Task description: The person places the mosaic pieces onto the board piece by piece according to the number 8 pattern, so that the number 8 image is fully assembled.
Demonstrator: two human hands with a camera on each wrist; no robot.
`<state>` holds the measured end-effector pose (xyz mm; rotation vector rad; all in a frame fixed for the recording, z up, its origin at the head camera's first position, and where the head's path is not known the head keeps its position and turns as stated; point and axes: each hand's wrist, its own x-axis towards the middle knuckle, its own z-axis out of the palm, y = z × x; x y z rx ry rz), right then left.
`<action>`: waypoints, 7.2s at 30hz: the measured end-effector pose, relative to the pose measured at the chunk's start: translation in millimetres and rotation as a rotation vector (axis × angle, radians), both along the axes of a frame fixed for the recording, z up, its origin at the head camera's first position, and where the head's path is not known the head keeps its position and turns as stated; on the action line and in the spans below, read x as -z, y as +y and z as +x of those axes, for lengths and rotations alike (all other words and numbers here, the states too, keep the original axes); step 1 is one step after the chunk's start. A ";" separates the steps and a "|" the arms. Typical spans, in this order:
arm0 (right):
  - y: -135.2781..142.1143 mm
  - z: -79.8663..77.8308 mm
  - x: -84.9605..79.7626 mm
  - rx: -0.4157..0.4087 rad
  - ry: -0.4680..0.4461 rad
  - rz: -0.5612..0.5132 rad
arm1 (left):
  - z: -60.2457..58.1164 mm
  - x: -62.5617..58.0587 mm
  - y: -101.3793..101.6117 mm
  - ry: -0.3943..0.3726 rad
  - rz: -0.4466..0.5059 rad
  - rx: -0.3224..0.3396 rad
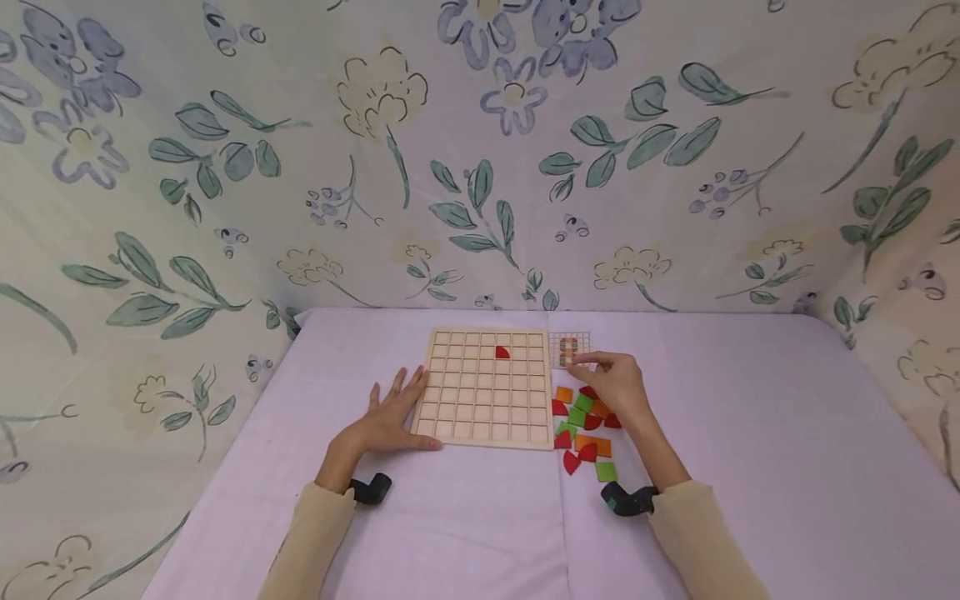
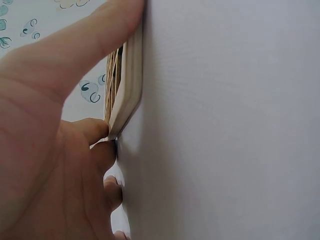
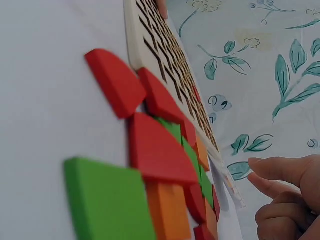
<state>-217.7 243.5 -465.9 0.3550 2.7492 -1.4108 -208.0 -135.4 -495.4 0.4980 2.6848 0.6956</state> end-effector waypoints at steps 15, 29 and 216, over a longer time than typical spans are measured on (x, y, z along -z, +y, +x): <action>42.3 41.9 15.6 0.005 -0.094 0.068 | 0.4 0.8 0.0 0.008 0.004 0.002; 51.1 42.3 29.1 -0.007 -0.139 0.066 | 1.2 -0.3 -0.1 0.002 0.004 -0.006; 91.3 53.2 30.7 -0.173 -0.083 0.102 | 2.7 -2.5 -0.5 0.006 0.008 -0.001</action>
